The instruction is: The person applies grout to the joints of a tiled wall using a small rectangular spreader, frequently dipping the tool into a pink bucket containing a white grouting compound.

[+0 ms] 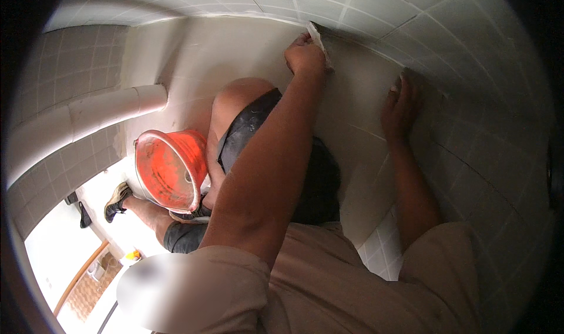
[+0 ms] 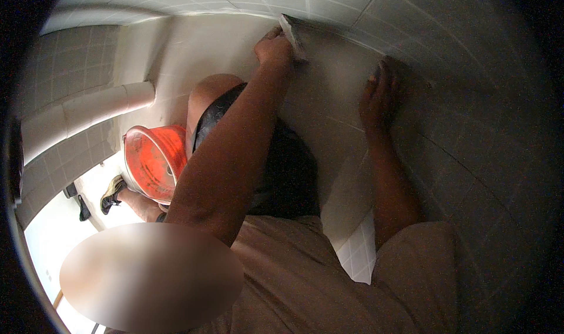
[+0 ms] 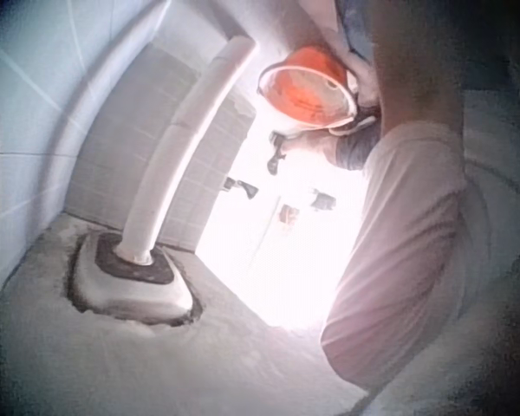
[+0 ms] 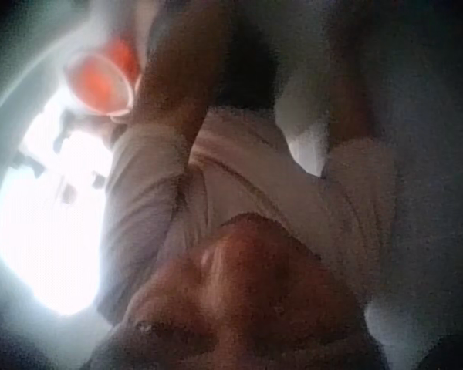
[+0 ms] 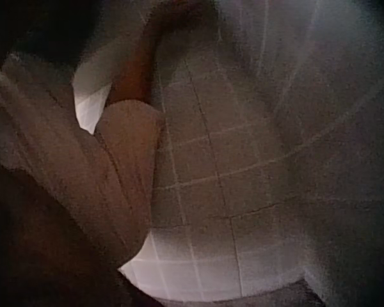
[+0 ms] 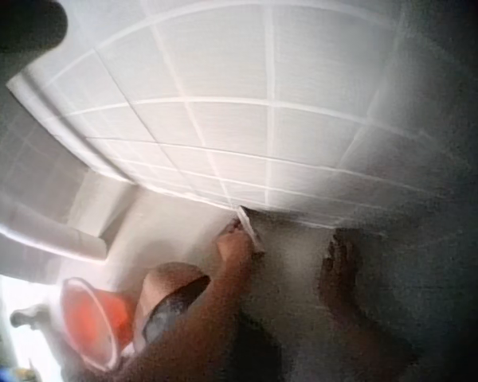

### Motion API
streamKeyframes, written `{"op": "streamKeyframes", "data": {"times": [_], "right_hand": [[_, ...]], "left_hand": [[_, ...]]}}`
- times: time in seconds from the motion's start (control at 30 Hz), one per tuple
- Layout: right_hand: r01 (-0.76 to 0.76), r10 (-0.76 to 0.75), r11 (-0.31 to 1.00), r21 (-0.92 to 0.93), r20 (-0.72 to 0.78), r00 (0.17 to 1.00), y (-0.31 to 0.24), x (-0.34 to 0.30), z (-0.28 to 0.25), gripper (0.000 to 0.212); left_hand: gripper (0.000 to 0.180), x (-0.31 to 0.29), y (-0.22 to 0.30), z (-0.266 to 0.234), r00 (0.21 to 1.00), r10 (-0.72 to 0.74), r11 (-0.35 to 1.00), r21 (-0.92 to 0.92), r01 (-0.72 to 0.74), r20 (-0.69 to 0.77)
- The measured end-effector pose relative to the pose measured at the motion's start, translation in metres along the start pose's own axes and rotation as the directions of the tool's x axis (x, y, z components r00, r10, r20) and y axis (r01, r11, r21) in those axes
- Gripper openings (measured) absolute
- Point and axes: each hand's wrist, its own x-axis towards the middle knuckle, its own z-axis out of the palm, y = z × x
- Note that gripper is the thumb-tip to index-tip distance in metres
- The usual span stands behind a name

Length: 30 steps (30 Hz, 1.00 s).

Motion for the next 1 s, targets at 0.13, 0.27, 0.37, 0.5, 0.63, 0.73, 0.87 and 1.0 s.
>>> {"op": "streamKeyframes", "data": {"times": [0.13, 0.27, 0.37, 0.5, 0.63, 0.73, 0.87, 1.0], "right_hand": [[-0.110, 0.113, 0.990, -0.086, 0.026, 0.993, 0.009, 0.000, -0.004, 0.039], [-0.053, 0.053, 0.998, -0.023, -0.001, 0.999, 0.003, 0.002, -0.004, 0.039], [-0.069, 0.069, 0.998, -0.005, -0.027, 0.997, 0.010, -0.004, 0.004, 0.037], [-0.284, 0.272, 0.958, 0.046, 0.172, 0.947, 0.007, 0.001, 0.002, 0.035], [-0.230, 0.233, 0.973, -0.037, 0.125, 0.964, -0.007, 0.004, -0.005, 0.035], [-0.107, 0.124, 0.964, -0.244, 0.056, 0.991, 0.005, -0.001, 0.007, 0.036], [-0.128, 0.143, 0.976, -0.175, 0.075, 0.987, 0.000, 0.005, 0.007, 0.039], [-0.118, 0.145, 0.965, -0.235, 0.102, 0.984, 0.002, 0.006, 0.007, 0.040]], "left_hand": [[0.031, -0.030, -0.010, 0.035, 0.996, 0.008, 0.999, -0.051, -0.004, 0.090], [0.040, -0.069, -0.008, 0.051, 0.977, -0.061, 0.990, 0.139, 0.033, 0.202], [0.037, -0.121, 0.001, 0.065, 0.934, -0.222, 0.941, 0.311, 0.131, 0.279], [0.032, -0.162, 0.038, 0.028, 0.899, -0.117, 0.979, 0.204, 0.031, 0.423], [0.033, -0.129, 0.100, -0.047, 0.942, -0.109, 0.993, 0.077, 0.089, 0.316], [0.048, -0.078, 0.133, -0.095, 0.936, -0.117, 0.908, -0.347, 0.236, 0.331], [0.056, -0.008, 0.152, -0.132, 0.991, -0.070, 0.933, -0.345, 0.106, 0.113], [0.049, 0.057, 0.140, -0.177, 0.997, -0.068, 0.987, -0.149, 0.062, -0.035]]}}
